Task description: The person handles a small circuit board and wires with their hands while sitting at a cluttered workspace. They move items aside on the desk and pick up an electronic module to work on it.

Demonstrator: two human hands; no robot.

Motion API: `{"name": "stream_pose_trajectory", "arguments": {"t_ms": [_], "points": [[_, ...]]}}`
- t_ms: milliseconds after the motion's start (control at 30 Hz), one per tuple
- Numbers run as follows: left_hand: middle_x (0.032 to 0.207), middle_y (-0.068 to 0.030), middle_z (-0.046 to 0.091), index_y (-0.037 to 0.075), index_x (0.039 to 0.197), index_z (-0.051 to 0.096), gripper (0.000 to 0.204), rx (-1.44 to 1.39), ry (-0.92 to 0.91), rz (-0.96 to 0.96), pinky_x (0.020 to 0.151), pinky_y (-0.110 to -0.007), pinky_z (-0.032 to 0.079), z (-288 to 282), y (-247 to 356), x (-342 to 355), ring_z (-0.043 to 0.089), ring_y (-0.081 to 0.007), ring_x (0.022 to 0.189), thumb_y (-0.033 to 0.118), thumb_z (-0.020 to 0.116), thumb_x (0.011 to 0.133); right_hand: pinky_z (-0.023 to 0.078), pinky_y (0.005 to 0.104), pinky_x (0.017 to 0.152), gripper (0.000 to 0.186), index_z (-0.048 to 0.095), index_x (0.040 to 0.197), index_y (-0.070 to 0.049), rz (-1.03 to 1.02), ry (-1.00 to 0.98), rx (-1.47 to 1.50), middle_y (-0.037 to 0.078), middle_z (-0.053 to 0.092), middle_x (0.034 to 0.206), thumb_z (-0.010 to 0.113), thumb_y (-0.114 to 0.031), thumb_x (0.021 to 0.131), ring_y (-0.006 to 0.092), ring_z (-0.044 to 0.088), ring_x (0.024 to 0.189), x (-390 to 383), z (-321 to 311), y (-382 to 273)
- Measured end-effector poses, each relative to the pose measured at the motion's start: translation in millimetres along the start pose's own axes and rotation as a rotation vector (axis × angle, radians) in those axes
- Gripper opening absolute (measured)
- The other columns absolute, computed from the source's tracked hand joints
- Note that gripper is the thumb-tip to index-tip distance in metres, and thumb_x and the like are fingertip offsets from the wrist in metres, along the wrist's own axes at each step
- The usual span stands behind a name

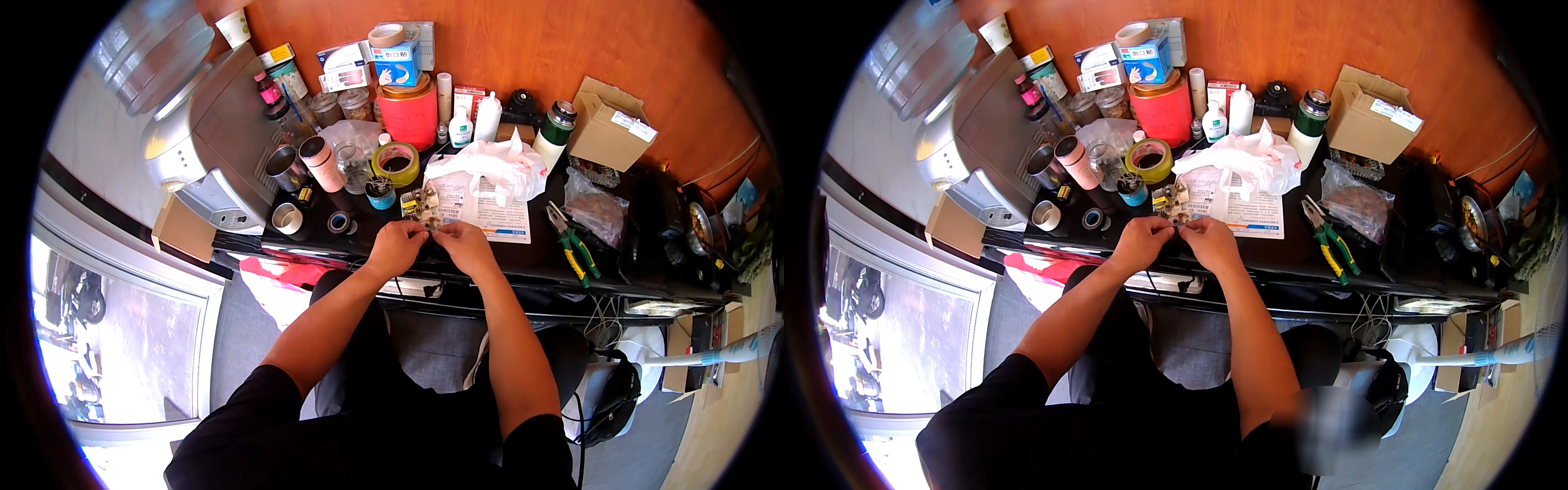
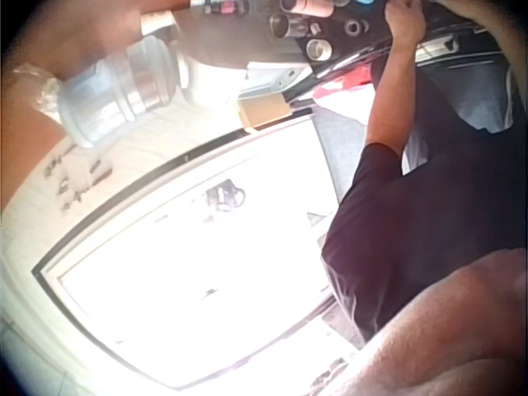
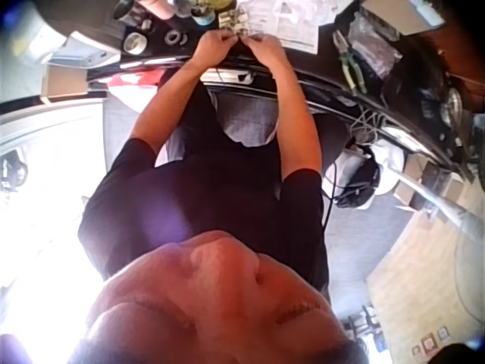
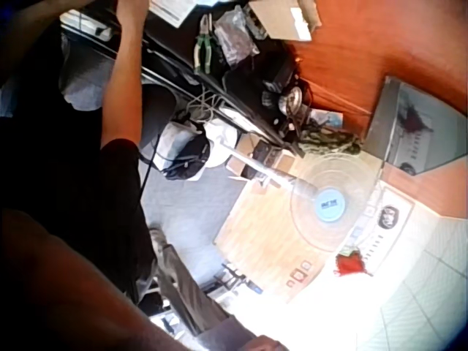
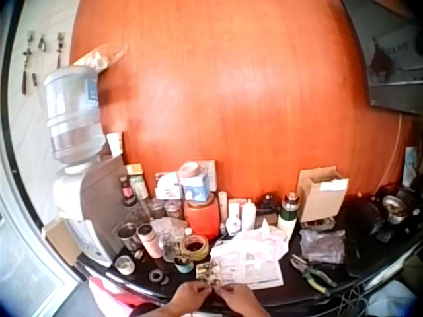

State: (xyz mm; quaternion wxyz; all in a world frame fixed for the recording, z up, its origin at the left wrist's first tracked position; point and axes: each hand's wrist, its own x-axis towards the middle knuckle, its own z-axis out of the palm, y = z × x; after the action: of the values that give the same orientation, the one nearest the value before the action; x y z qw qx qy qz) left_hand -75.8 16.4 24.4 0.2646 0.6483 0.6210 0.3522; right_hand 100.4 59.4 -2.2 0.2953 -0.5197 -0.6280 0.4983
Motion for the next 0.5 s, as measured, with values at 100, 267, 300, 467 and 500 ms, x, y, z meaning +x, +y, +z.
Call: {"name": "stream_pose_trajectory", "arguments": {"t_ms": [100,267,300,467,500], "points": [[0.085,-0.0169,0.071,-0.001,0.1,0.071,0.021,-0.042,-0.018,-0.029,0.076,-0.036,0.052,-0.8,-3.0,-0.5,0.07,-0.0268,0.079,0.016,0.066,0.089,0.049,0.0329,0.066,0.037,0.072,0.09,0.004,0.06,-0.034,-0.013,0.012,0.069,0.074,0.068,-0.032,0.089,0.019,0.064,0.069,-8.9,-7.0,-15.4],[0.088,-0.0182,0.071,-0.002,0.102,0.07,0.022,-0.042,-0.024,0.024,0.078,-0.036,0.053,3.9,-11.8,-0.5,0.07,-0.0278,0.081,0.015,0.064,0.089,0.047,0.0336,0.064,0.04,0.072,0.086,0.005,0.052,-0.017,0.097,0.012,0.067,0.069,0.067,-0.035,0.089,0.0176,0.06,0.064,-11.3,-6.2,-14.3],[0.088,-0.0185,0.071,-0.002,0.102,0.07,0.021,-0.029,-0.019,0.033,0.077,-0.036,0.053,3.6,-12.1,-1.3,0.07,-0.0285,0.081,0.014,0.065,0.089,0.047,0.0335,0.063,0.04,0.072,0.086,0.005,0.068,-0.026,0.067,0.011,0.066,0.068,0.067,-0.035,0.089,0.0173,0.059,0.063,-12.1,-6.4,-16.2],[0.088,-0.0179,0.071,-0.001,0.092,0.071,0.016,0.103,0.01,0.033,0.073,-0.039,0.053,-0.1,0.8,-8.6,0.068,-0.0342,0.078,0.013,0.069,0.084,0.046,0.0336,0.062,0.04,0.071,0.086,0.005,0.027,-0.007,0.015,0.009,0.065,0.067,0.067,-0.034,0.089,0.0167,0.057,0.062,-11.0,-6.0,-18.7],[0.088,-0.0176,0.07,0.0,0.09,0.071,0.014,0.125,0.016,0.049,0.073,-0.04,0.053,-1.2,0.4,-9.3,0.068,-0.0351,0.078,0.012,0.07,0.083,0.046,0.0339,0.062,0.04,0.071,0.086,0.005,0.035,-0.017,0.063,0.01,0.065,0.067,0.067,-0.035,0.089,0.0168,0.058,0.061,-10.7,-2.7,-18.7]]}}
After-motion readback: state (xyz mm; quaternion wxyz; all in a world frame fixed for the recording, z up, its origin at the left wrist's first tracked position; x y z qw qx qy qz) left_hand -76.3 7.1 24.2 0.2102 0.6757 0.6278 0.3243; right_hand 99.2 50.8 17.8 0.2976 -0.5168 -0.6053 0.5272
